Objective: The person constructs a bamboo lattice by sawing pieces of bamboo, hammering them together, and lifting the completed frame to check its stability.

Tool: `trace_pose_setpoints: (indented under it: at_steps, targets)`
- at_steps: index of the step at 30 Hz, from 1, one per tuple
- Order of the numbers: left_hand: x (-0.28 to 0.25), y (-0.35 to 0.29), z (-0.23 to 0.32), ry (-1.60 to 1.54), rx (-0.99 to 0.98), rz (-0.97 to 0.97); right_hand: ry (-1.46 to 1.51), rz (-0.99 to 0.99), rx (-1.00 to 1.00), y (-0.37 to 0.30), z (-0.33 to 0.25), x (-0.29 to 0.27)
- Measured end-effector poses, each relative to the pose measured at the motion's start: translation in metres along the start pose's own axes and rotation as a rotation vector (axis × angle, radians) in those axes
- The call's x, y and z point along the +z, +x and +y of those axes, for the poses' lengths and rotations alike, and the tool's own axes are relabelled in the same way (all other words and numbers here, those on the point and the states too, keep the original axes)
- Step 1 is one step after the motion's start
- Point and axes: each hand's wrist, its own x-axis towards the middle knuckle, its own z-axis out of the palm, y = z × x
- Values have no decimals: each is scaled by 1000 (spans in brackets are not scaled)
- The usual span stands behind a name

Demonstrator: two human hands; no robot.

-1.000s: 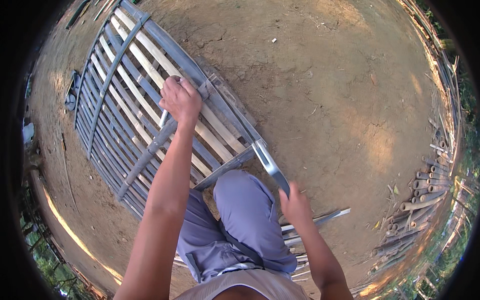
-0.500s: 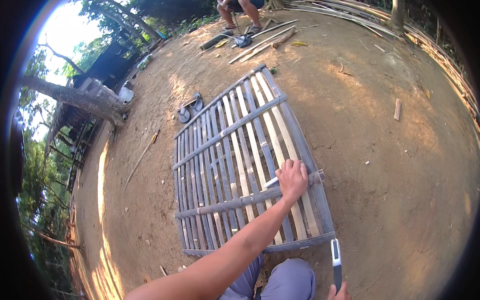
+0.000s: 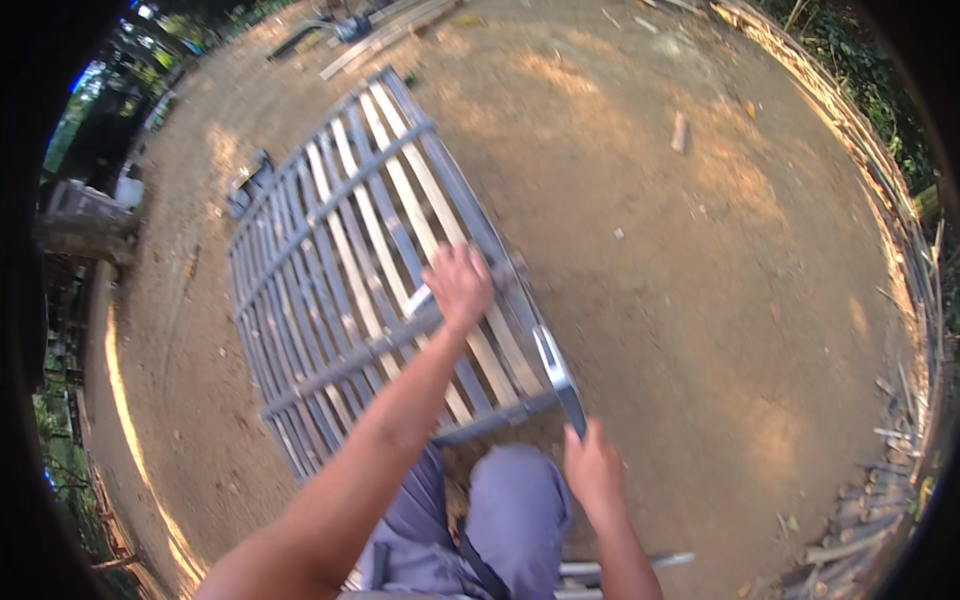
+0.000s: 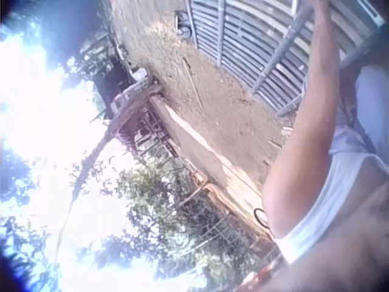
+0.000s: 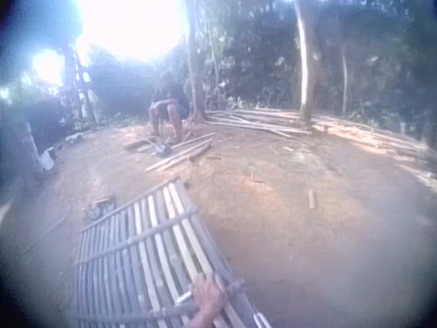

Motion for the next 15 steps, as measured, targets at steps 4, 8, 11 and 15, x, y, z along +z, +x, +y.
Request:
trace_pose_setpoints:
  at_steps: [4, 8, 11, 15]
  targets:
    - [7, -15, -32, -19, -56, -28, -25, -77, 11, -23, 39, 34]
    - [12, -18, 1, -28, -26, -32, -33, -86, 77, -50, 54, 1]
    - [11, -16, -5, -28, -23, -44, -81, -68, 14, 32, -1, 10]
    - [7, -17, -16, -22, -40, -41, -16, -114, 115, -60, 68, 22]
